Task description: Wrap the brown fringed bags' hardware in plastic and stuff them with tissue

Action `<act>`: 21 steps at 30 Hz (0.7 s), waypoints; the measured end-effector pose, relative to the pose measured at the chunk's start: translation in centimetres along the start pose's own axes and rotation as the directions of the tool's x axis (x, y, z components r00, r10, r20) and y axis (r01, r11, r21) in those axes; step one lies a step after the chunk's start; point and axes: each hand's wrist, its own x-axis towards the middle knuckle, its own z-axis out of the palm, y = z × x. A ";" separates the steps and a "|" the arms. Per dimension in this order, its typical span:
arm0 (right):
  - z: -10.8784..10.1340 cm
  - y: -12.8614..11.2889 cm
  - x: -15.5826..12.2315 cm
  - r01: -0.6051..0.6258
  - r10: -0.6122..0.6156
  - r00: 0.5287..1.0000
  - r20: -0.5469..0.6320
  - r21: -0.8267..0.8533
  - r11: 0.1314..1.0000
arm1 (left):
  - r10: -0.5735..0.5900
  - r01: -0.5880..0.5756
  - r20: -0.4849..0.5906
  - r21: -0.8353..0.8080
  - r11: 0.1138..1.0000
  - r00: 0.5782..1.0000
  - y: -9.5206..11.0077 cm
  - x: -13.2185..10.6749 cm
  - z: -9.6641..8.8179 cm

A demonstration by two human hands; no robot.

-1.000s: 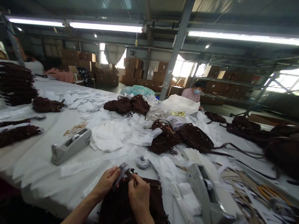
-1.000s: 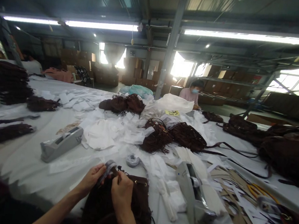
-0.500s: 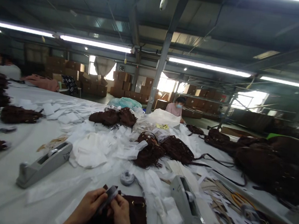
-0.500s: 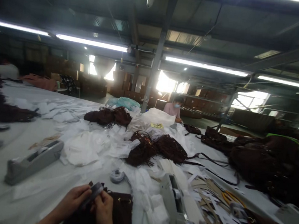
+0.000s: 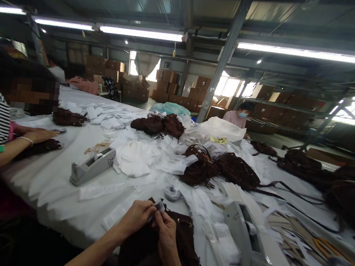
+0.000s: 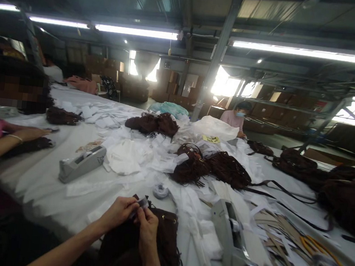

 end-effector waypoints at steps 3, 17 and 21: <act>0.0 0.4 0.2 0.002 -0.001 0.999 -0.036 0.015 1.000 | -0.028 0.029 -0.019 0.019 0.999 0.999 0.3 0.0 0.5; 0.0 0.3 1.5 -0.139 0.146 0.989 -0.023 0.182 0.973 | -0.179 0.147 -0.161 -0.190 0.971 0.971 0.5 1.0 1.4; -0.3 1.1 2.2 -0.141 0.158 0.986 -0.056 0.232 0.962 | -0.176 0.130 -0.188 -0.235 0.963 0.966 0.5 1.3 1.7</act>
